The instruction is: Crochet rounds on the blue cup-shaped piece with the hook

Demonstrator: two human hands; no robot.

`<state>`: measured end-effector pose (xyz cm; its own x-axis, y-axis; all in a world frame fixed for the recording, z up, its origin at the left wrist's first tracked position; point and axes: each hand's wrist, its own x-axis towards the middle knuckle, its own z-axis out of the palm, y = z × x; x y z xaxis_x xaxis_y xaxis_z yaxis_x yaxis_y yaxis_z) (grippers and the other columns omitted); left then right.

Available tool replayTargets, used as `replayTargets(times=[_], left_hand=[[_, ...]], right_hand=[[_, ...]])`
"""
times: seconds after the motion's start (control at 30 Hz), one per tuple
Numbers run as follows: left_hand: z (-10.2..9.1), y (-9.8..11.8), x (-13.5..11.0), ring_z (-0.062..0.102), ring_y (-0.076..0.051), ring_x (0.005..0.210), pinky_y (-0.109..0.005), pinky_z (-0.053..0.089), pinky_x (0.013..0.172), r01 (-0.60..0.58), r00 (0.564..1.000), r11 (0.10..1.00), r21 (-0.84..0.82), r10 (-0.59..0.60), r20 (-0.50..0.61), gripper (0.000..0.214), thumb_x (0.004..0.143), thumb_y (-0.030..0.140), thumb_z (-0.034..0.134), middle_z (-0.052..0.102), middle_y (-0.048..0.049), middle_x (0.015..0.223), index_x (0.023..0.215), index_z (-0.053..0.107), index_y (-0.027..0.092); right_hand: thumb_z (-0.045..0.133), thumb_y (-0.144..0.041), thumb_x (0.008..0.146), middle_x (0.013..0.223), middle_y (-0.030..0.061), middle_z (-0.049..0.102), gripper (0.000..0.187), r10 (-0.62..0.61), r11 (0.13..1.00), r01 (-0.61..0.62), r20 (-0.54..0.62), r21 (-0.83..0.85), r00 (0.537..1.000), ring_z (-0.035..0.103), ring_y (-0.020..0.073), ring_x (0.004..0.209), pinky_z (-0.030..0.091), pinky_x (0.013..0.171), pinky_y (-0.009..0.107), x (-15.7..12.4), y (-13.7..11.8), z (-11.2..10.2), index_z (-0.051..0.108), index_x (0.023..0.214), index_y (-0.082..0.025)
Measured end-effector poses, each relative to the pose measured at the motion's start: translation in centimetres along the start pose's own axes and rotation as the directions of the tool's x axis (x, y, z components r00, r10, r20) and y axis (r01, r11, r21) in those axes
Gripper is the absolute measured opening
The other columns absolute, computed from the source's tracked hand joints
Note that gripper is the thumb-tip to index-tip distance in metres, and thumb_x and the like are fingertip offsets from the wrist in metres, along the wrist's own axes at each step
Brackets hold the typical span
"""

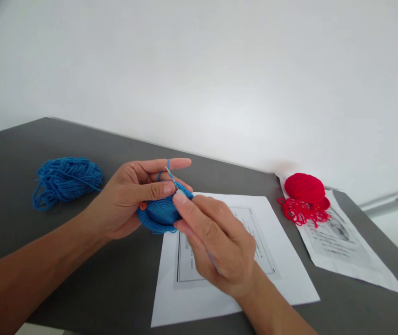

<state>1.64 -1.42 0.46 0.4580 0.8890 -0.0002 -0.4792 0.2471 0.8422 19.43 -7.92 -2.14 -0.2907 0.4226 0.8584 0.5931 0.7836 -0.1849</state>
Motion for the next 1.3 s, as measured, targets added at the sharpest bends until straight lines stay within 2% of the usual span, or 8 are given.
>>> replayTargets(times=[0.27, 0.5, 0.73, 0.8, 0.87, 0.97, 1.17, 1.3], left_hand=[[-0.7, 1.0, 0.7, 0.065, -0.009, 0.053, -0.014, 0.052, 0.049, 0.117, 0.993, 0.989, 0.090, -0.115, -0.035, 0.032, 0.073, 0.002, 0.083, 0.075, -0.0027, 0.066, 0.105, 0.081, 0.009], [-1.3, 1.3, 1.2, 0.065, -0.009, 0.055, -0.013, 0.053, 0.050, 0.170, 0.985, 0.972, 0.163, -0.170, -0.015, 0.029, 0.073, 0.002, 0.083, 0.074, -0.0024, 0.068, 0.101, 0.082, 0.008], [-1.5, 1.6, 1.4, 0.058, -0.006, 0.050, -0.010, 0.046, 0.045, 0.187, 0.981, 0.933, 0.309, -0.191, -0.015, 0.023, 0.072, 0.002, 0.082, 0.067, 0.0005, 0.059, 0.093, 0.084, 0.009], [-1.6, 1.7, 1.4, 0.059, -0.006, 0.052, -0.010, 0.047, 0.047, 0.169, 0.984, 0.921, 0.352, -0.179, -0.004, 0.015, 0.072, 0.003, 0.082, 0.071, -0.0012, 0.064, 0.085, 0.085, 0.010], [-1.6, 1.8, 1.3, 0.060, -0.006, 0.055, -0.010, 0.049, 0.049, 0.157, 0.985, 0.909, 0.386, -0.174, 0.008, 0.006, 0.071, 0.004, 0.083, 0.078, -0.0050, 0.081, 0.071, 0.083, 0.010], [-1.7, 1.8, 1.3, 0.062, -0.006, 0.059, -0.011, 0.051, 0.051, 0.168, 0.981, 0.894, 0.415, -0.191, 0.015, 0.012, 0.070, 0.005, 0.083, 0.081, -0.0079, 0.102, 0.060, 0.079, 0.011], [-1.8, 1.8, 1.4, 0.063, -0.008, 0.061, -0.013, 0.051, 0.052, 0.224, 0.965, 0.861, 0.456, -0.262, 0.021, 0.008, 0.071, 0.009, 0.083, 0.081, -0.0073, 0.090, 0.077, 0.085, 0.013], [-2.0, 1.7, 1.5, 0.065, -0.010, 0.064, -0.014, 0.053, 0.054, 0.233, 0.956, 0.853, 0.467, -0.289, 0.052, 0.008, 0.072, 0.011, 0.084, 0.081, -0.0069, 0.086, 0.079, 0.085, 0.013]], right_hand=[[0.072, -0.002, 0.089, 0.110, 0.0033, 0.077, 0.046, 0.202, 0.958, -0.203, 0.023, 0.201, 0.979, 0.076, 0.0153, 0.083, 0.067, 0.065, 0.029, -0.1, 1.5, -1.6, 0.073, 0.129, -0.026], [0.071, -0.006, 0.091, 0.088, 0.0013, 0.080, 0.038, 0.185, 0.962, -0.201, 0.101, 0.184, 0.978, 0.074, 0.0167, 0.084, 0.063, 0.067, 0.031, 0.6, 1.9, -3.2, 0.075, 0.124, -0.025], [0.074, -0.007, 0.089, 0.094, 0.0017, 0.079, 0.042, 0.152, 0.963, -0.188, 0.188, 0.191, 0.970, 0.074, 0.0155, 0.087, 0.060, 0.065, 0.027, 0.9, 2.3, -4.4, 0.074, 0.127, -0.027], [0.074, -0.008, 0.090, 0.095, 0.0022, 0.078, 0.041, 0.153, 0.961, -0.195, 0.215, 0.194, 0.965, 0.074, 0.0152, 0.086, 0.060, 0.066, 0.027, 1.1, 2.3, -4.7, 0.075, 0.127, -0.027], [0.074, -0.009, 0.090, 0.095, 0.0024, 0.078, 0.041, 0.167, 0.956, -0.217, 0.239, 0.199, 0.956, 0.073, 0.0146, 0.085, 0.060, 0.066, 0.027, 1.2, 2.3, -4.9, 0.075, 0.127, -0.026], [0.072, -0.006, 0.090, 0.090, 0.0016, 0.078, 0.042, 0.175, 0.942, -0.239, 0.267, 0.234, 0.948, 0.073, 0.0152, 0.085, 0.061, 0.067, 0.028, 1.2, 2.3, -5.1, 0.074, 0.128, -0.025], [0.071, -0.003, 0.089, 0.089, 0.0034, 0.077, 0.041, 0.219, 0.907, -0.301, 0.283, 0.293, 0.934, 0.076, 0.0173, 0.078, 0.063, 0.059, 0.028, 1.3, 2.5, -5.4, 0.076, 0.124, -0.024], [0.073, -0.004, 0.088, 0.091, 0.0031, 0.077, 0.043, 0.187, 0.929, -0.266, 0.294, 0.258, 0.937, 0.076, 0.0165, 0.077, 0.063, 0.059, 0.026, 1.5, 2.4, -5.6, 0.076, 0.125, -0.026]])
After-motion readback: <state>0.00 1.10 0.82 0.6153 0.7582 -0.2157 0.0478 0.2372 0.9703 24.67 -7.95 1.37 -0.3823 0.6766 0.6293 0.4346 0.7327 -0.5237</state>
